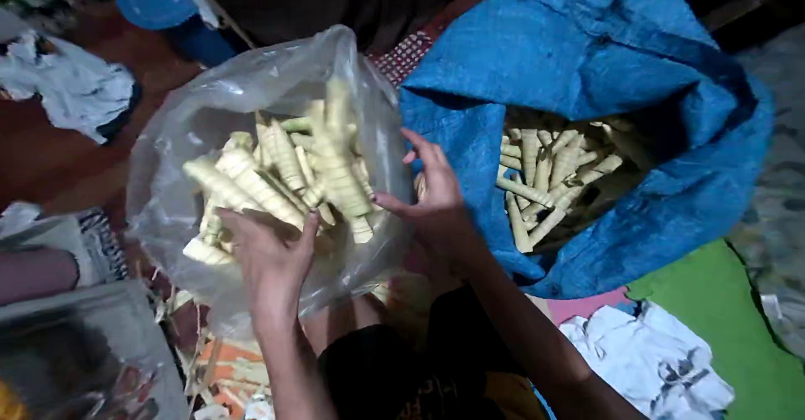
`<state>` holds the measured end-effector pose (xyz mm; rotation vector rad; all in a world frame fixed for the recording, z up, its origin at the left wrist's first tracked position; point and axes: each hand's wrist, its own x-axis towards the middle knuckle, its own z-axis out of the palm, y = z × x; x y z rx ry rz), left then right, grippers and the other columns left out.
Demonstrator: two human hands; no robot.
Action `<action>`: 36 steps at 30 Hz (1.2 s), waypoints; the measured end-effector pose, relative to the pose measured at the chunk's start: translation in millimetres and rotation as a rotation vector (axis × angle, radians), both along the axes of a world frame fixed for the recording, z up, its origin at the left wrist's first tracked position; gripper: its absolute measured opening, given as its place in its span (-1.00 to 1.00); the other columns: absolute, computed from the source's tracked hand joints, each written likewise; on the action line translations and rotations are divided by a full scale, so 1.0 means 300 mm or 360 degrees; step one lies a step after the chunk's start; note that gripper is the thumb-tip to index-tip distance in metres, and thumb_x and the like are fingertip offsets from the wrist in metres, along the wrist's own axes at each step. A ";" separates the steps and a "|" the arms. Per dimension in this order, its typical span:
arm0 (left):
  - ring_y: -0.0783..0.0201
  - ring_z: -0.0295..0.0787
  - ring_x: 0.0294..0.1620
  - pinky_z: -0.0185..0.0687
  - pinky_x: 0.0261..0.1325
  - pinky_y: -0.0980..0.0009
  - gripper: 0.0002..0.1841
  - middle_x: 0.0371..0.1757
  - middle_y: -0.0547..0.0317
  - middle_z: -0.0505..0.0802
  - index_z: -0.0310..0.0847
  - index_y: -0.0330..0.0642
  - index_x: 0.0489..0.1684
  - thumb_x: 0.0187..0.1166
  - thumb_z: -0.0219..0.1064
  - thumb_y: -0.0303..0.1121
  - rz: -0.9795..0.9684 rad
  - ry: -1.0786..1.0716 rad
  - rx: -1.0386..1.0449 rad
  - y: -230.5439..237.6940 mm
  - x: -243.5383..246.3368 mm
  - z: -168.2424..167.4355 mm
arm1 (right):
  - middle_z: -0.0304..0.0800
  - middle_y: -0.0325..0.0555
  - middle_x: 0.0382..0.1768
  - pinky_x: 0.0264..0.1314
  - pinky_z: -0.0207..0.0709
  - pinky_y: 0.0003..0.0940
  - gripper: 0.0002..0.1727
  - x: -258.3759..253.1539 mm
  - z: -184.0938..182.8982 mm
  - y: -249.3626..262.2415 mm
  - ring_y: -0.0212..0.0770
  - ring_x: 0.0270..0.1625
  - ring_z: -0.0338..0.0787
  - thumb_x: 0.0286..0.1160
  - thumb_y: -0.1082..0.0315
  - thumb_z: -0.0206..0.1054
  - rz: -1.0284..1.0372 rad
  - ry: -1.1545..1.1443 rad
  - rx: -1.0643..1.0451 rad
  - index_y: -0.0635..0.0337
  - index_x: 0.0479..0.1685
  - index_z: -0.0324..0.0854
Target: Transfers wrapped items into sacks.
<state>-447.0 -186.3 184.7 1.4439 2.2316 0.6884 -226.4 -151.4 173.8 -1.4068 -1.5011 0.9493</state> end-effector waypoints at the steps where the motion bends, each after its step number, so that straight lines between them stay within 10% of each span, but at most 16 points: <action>1: -0.56 0.20 0.69 0.16 0.59 -0.46 0.25 0.74 -0.66 0.15 -0.52 -0.41 0.89 0.45 0.44 0.09 -0.0177 0.0004 0.0065 0.009 0.042 0.019 | 0.62 0.04 0.12 -0.58 0.45 -0.34 0.00 0.017 0.007 -0.002 -0.23 -0.48 0.52 0.19 0.23 0.70 -0.0034 0.0105 0.0039 0.04 0.77 0.26; 5: 0.27 0.80 0.18 0.75 0.24 0.19 -0.12 0.23 -0.01 0.82 0.45 -0.27 0.56 0.15 0.65 -0.06 -0.1104 -0.0702 -0.0144 -0.018 0.371 -0.040 | 0.64 -0.19 -0.21 -0.62 0.41 -0.65 -0.32 0.151 0.002 -0.055 -0.48 -0.59 0.45 0.45 0.44 0.40 -0.0111 0.0800 -0.0001 0.11 0.63 0.33; 7: 0.41 0.82 -0.01 0.77 0.15 0.34 -0.32 -0.01 0.10 0.88 0.62 -0.35 0.29 0.23 0.67 -0.10 -0.1338 -0.1032 -0.0587 -0.005 0.535 -0.139 | 0.67 -0.20 -0.01 -0.43 0.53 -0.59 -0.23 0.267 -0.049 -0.053 -0.44 -0.36 0.60 0.38 0.34 0.42 -0.0105 0.0722 -0.0039 0.12 0.69 0.26; 11: 0.44 0.78 -0.39 0.77 -0.24 0.48 -0.76 -0.33 0.20 0.83 0.67 -0.33 0.09 0.68 0.35 -0.34 -0.0972 -0.1572 -0.1104 0.112 0.824 -0.245 | 0.65 -0.16 0.39 0.19 0.69 -0.30 -0.35 0.653 -0.298 -0.095 -0.34 0.19 0.76 0.72 0.08 0.19 -0.0591 0.0354 -0.0332 0.09 0.74 0.18; 15: 0.20 0.78 0.02 0.73 0.15 0.24 -0.61 0.09 -0.07 0.79 0.45 -0.37 0.41 0.77 0.22 -0.28 -0.0154 -0.2034 -0.1196 0.220 1.162 -0.465 | 0.51 0.42 0.48 0.52 0.45 0.23 -0.19 0.880 -0.589 -0.159 0.28 0.48 0.59 0.62 0.12 0.40 -0.1450 0.0087 -0.1116 0.38 0.73 0.15; 19: -0.18 0.50 0.50 0.43 0.52 -0.08 -0.43 0.54 -0.43 0.53 0.21 -0.46 0.68 0.81 0.18 -0.27 0.0077 -0.1640 -0.1217 0.260 1.342 -0.695 | 0.57 0.42 0.42 0.52 0.45 0.07 -0.32 0.848 -0.673 -0.203 0.20 0.43 0.62 0.72 0.14 0.32 -0.1657 0.0199 -0.1384 0.45 0.63 0.28; 26: -0.23 0.52 0.49 0.47 0.48 -0.15 -0.28 0.52 -0.42 0.55 0.22 -0.41 0.68 0.72 0.28 -0.02 0.0174 -0.1424 -0.1358 0.266 1.398 -0.789 | 0.77 0.33 0.08 0.25 0.54 0.29 -0.34 0.938 -0.779 -0.113 0.27 0.14 0.75 0.67 -0.18 0.26 -0.1687 -0.0051 -0.1369 0.32 0.28 0.65; 30: -0.19 0.45 0.60 0.43 0.55 -0.16 -0.17 0.61 -0.36 0.50 0.23 -0.37 0.70 0.69 0.20 0.20 0.0050 -0.1520 -0.1457 0.297 1.446 -0.844 | 0.58 0.40 0.42 0.54 0.43 0.20 -0.17 0.911 -0.727 -0.034 0.27 0.46 0.60 0.62 -0.12 0.35 -0.1680 0.0174 -0.1444 0.38 0.63 0.31; 36: -0.04 0.66 0.29 0.62 0.28 -0.04 -0.38 0.34 -0.22 0.71 0.45 -0.28 0.52 0.58 0.40 -0.07 0.0020 -0.1578 -0.1586 0.306 1.434 -0.851 | 0.51 0.07 0.58 0.63 0.38 0.00 -0.31 0.957 -0.658 -0.043 -0.04 0.57 0.52 0.71 -0.07 0.23 -0.1514 0.0632 -0.1544 0.16 0.69 0.34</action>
